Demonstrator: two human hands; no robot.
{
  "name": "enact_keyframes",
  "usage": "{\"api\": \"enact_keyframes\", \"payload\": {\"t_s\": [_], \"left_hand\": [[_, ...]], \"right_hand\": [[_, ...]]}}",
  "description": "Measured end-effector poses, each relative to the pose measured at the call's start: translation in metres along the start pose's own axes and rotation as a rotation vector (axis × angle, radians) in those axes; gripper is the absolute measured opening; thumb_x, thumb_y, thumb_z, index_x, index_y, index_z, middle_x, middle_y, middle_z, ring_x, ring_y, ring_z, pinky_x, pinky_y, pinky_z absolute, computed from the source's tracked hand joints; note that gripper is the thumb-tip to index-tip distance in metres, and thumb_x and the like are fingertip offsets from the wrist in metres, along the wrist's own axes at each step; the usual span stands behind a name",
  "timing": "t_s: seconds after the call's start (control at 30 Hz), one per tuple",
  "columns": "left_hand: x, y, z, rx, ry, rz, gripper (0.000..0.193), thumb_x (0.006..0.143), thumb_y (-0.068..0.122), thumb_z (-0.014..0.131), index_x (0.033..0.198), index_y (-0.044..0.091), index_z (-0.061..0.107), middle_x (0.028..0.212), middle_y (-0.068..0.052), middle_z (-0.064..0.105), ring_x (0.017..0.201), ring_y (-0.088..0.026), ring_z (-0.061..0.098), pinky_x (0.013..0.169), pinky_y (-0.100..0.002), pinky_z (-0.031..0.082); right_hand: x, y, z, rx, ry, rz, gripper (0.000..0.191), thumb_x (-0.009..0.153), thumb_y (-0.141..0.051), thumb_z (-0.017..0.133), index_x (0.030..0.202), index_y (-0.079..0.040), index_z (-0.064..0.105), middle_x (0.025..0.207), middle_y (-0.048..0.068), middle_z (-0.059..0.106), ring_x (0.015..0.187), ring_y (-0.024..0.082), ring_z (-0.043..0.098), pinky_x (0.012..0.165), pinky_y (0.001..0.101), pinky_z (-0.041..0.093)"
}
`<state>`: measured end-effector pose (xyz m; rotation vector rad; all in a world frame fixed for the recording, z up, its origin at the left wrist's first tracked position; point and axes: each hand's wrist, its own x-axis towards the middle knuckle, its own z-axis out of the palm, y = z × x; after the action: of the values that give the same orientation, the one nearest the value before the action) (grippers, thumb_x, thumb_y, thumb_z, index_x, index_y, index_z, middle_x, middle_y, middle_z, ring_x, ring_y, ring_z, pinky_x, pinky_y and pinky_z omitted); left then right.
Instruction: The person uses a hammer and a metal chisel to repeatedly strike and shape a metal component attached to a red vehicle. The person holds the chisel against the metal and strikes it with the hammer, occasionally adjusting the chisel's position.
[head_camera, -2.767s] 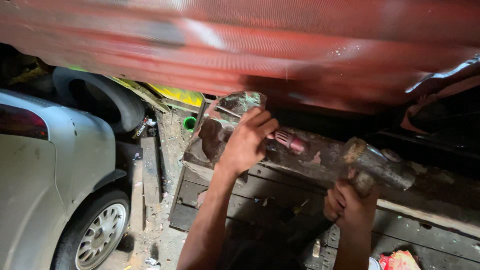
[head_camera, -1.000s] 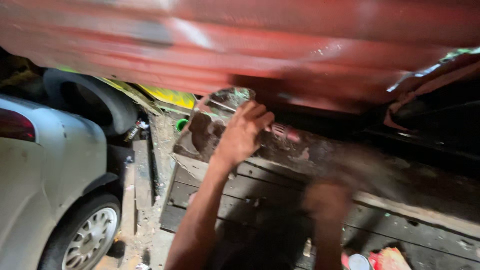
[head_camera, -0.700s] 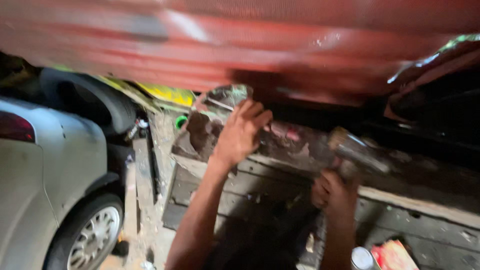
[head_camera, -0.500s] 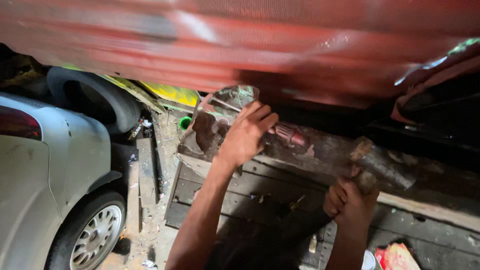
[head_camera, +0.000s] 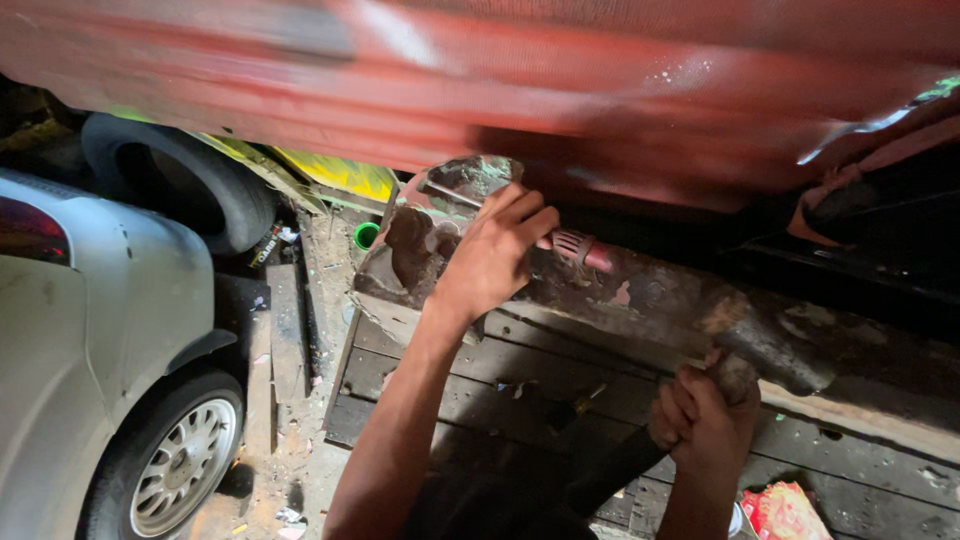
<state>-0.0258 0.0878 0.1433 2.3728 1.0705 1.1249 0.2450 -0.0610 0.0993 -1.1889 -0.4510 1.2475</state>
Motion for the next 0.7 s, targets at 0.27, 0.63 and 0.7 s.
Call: {"api": "enact_keyframes", "payload": {"t_s": [0.27, 0.63, 0.7], "left_hand": [[0.003, 0.002, -0.001, -0.010, 0.029, -0.015, 0.031, 0.072, -0.008, 0.059, 0.100, 0.003, 0.060, 0.098, -0.012, 0.055, 0.107, -0.035, 0.053, 0.099, -0.045, 0.044], [0.004, 0.001, -0.003, 0.013, 0.012, -0.041, 0.028, 0.070, -0.004, 0.060, 0.097, 0.004, 0.060, 0.097, -0.012, 0.056, 0.107, -0.036, 0.054, 0.099, -0.045, 0.044], [0.004, 0.000, -0.005, 0.015, -0.003, -0.047, 0.024, 0.074, -0.002, 0.061, 0.097, 0.004, 0.059, 0.097, -0.012, 0.056, 0.107, -0.036, 0.054, 0.100, -0.045, 0.044]], "right_hand": [[-0.009, -0.003, 0.014, -0.034, -0.056, 0.017, 0.016, 0.093, -0.002, 0.055, 0.106, -0.011, 0.055, 0.055, -0.003, 0.032, 0.035, 0.007, 0.028, 0.029, 0.0262, 0.024], [0.021, 0.011, -0.008, 0.389, -0.370, -0.038, 0.009, 0.104, -0.021, 0.054, 0.097, -0.015, 0.052, 0.060, -0.002, 0.037, 0.047, 0.011, 0.040, 0.042, 0.0304, 0.036], [0.029, 0.033, 0.007, -0.002, -0.342, 0.025, 0.015, 0.103, -0.017, 0.057, 0.090, -0.010, 0.053, 0.060, 0.000, 0.042, 0.047, 0.012, 0.041, 0.041, 0.0304, 0.034]]}}
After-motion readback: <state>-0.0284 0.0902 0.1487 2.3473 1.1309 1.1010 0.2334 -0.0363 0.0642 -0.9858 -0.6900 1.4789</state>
